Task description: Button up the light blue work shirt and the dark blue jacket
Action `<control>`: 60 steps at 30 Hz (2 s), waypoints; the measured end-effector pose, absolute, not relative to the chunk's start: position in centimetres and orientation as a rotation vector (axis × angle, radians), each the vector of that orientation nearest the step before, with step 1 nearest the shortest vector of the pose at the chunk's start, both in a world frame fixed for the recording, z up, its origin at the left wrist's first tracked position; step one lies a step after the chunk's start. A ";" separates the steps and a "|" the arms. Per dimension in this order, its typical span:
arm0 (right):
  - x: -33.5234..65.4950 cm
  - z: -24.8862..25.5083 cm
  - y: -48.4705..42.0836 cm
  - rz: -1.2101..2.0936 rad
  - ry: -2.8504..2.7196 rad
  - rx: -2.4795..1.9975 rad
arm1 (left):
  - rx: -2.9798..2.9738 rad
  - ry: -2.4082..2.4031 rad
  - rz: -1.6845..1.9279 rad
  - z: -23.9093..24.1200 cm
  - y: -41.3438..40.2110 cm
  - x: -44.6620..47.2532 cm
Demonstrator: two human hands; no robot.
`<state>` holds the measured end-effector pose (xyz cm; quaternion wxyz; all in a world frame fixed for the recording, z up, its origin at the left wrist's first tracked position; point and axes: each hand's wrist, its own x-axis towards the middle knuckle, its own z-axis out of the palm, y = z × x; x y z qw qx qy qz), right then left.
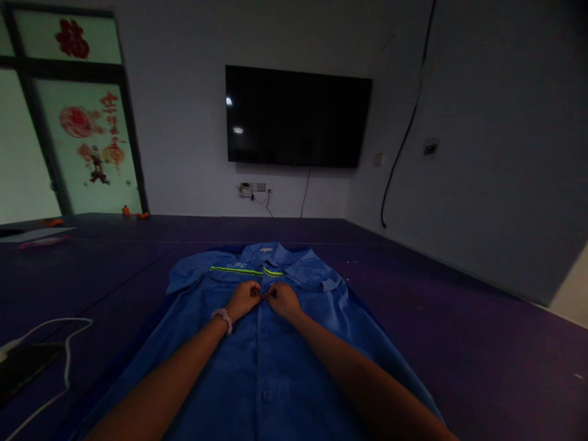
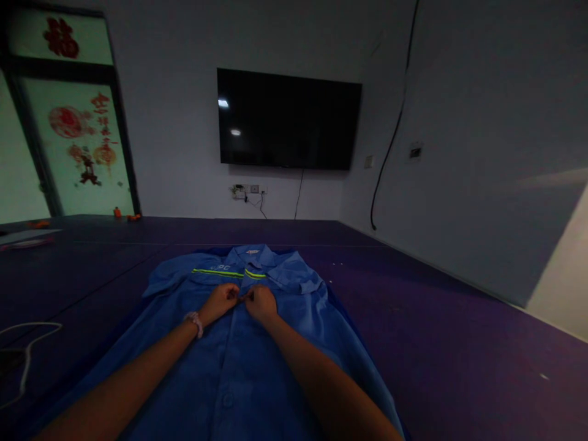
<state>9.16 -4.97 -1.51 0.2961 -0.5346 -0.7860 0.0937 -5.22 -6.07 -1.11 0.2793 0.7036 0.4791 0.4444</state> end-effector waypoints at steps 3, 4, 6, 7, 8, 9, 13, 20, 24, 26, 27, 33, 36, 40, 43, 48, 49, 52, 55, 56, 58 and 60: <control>9.2 -1.5 -5.0 0.243 -2.084 -1.423 | 1.889 1.288 1.191 -1.2 -6.0 -5.2; 9.2 -1.5 -5.0 0.240 -2.085 -1.424 | 1.887 1.287 1.194 -1.2 -5.9 -5.2; 9.2 -1.5 -5.0 0.238 -2.086 -1.425 | 1.887 1.288 1.203 -1.2 -5.9 -5.2; 9.2 -1.5 -5.0 0.239 -2.087 -1.424 | 1.892 1.290 1.205 -1.2 -5.9 -5.2; 9.2 -1.5 -5.0 0.242 -2.087 -1.423 | 1.898 1.293 1.206 -1.2 -5.9 -5.1; 9.2 -1.5 -5.0 0.244 -2.086 -1.421 | 1.905 1.298 1.206 -1.2 -6.0 -5.1; 9.2 -1.5 -5.0 0.246 -2.079 -1.419 | 1.936 1.322 1.191 -1.0 -6.3 -5.1; 9.2 -1.5 -5.0 0.263 -2.086 -1.394 | 1.979 1.338 1.188 -0.9 -6.3 -5.0; 9.2 -1.5 -4.9 0.261 -2.081 -1.400 | 1.996 1.354 1.191 -1.0 -6.3 -5.1; 9.2 -1.5 -4.9 0.264 -2.078 -1.402 | 2.019 1.372 1.176 -1.0 -6.3 -5.0; 9.2 -1.5 -4.9 0.266 -2.079 -1.401 | 2.035 1.386 1.164 -1.0 -6.3 -5.0; 9.1 -1.6 -4.8 0.245 -2.078 -1.425 | 2.098 1.409 1.146 -1.0 -6.2 -5.1; 9.1 -1.6 -4.7 0.243 -2.074 -1.417 | 2.104 1.402 1.141 -1.0 -6.1 -5.1; 9.1 -1.7 -4.7 0.242 -2.069 -1.433 | 2.115 1.404 1.144 -1.0 -6.2 -5.1; 9.1 -1.8 -4.8 0.236 -2.066 -1.435 | 2.120 1.398 1.151 -0.8 -6.3 -5.1; 9.2 -1.8 -5.0 0.204 -2.051 -1.453 | 2.122 1.399 1.162 -0.8 -6.2 -5.1; 9.2 -1.8 -5.0 0.198 -2.049 -1.451 | 2.120 1.398 1.163 -0.9 -6.2 -5.1; 9.2 -1.8 -5.1 0.179 -2.034 -1.445 | 2.115 1.396 1.163 -1.0 -6.2 -5.1; 9.2 -1.9 -5.1 0.172 -2.019 -1.445 | 2.118 1.393 1.158 -1.0 -6.1 -5.1; 9.2 -1.9 -5.0 0.171 -2.016 -1.444 | 2.115 1.396 1.158 -1.0 -6.1 -5.1; 9.2 -2.0 -5.0 0.168 -2.016 -1.442 | 2.109 1.406 1.160 -1.0 -6.1 -5.1; 9.2 -2.1 -4.9 0.166 -2.024 -1.432 | 2.108 1.415 1.159 -1.0 -6.1 -5.1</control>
